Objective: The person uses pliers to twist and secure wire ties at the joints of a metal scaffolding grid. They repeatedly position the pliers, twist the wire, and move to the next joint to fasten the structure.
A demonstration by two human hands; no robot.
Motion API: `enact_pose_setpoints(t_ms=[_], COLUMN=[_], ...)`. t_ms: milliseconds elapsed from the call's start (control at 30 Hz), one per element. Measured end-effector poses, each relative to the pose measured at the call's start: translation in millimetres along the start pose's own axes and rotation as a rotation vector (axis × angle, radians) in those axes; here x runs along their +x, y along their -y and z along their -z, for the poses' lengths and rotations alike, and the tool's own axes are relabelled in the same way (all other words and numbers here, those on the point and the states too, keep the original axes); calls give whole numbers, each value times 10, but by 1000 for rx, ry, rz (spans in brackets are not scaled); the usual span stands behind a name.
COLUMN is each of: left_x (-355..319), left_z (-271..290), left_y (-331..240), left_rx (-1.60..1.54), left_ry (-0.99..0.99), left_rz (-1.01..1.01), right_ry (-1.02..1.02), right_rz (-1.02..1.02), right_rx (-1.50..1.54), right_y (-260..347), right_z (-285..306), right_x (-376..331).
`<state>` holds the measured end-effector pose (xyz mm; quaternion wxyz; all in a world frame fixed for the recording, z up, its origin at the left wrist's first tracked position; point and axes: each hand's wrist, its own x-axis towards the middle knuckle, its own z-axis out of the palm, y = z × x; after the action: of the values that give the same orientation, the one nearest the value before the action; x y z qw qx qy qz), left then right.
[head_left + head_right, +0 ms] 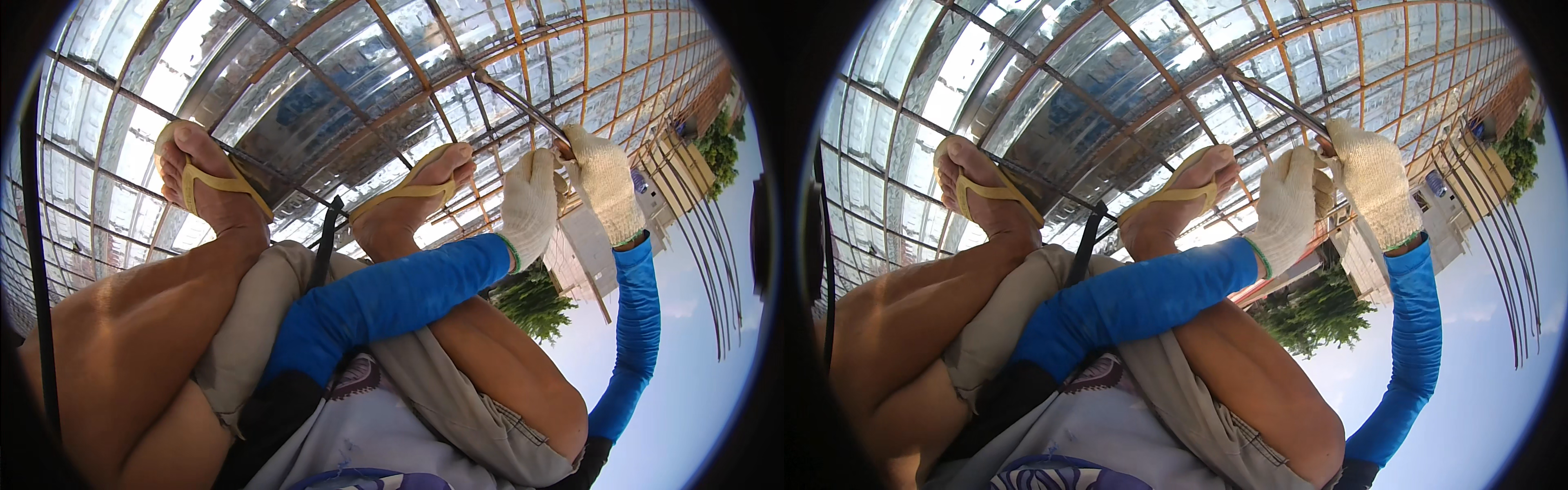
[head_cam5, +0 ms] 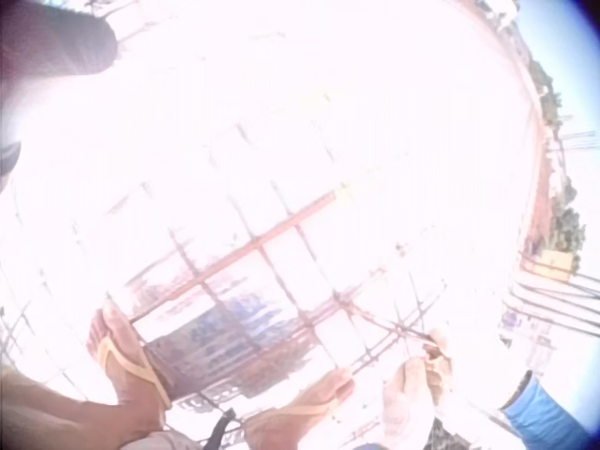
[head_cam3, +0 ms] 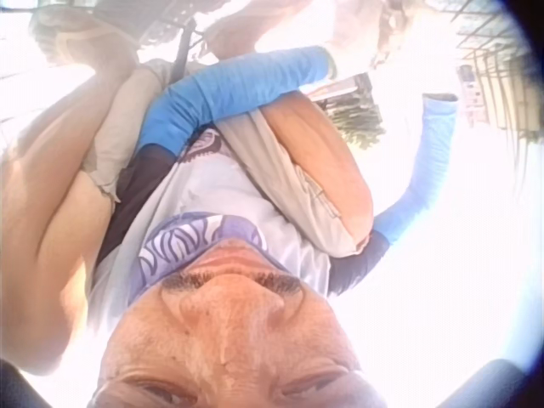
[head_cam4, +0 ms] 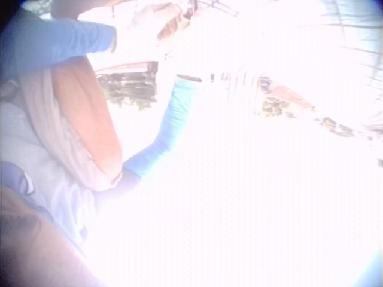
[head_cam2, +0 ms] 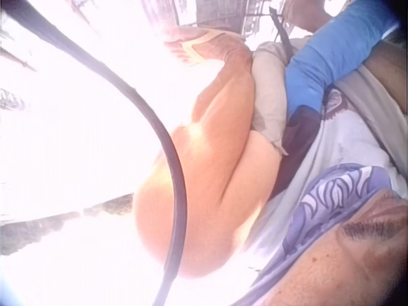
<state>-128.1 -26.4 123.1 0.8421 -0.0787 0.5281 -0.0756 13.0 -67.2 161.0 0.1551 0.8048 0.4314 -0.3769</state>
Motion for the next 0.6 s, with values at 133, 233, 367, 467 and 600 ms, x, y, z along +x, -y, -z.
enact_pose_setpoints(t_ms=[133, 233, 367, 467, 600], left_x=[29, 143, 402, 1045, 815], left_z=[11, 47, 170, 524, 362], left_y=[5, -8, 176, 659, -301], left_rx=[67, -9, -11, -361, -144], left_ry=[1, 63, -109, 14, 212], left_rz=[14, 17, -282, -156, -76], right_ry=[-44, -63, -4, 398, 539], right_rz=[46, 39, -11, -392, -539], right_rx=[59, 10, 138, 726, 1283], right_y=[-125, -154, 17, 157, 39], right_z=[-96, -85, -33, 143, 27], right_x=[34, 75, 8, 117, 0])
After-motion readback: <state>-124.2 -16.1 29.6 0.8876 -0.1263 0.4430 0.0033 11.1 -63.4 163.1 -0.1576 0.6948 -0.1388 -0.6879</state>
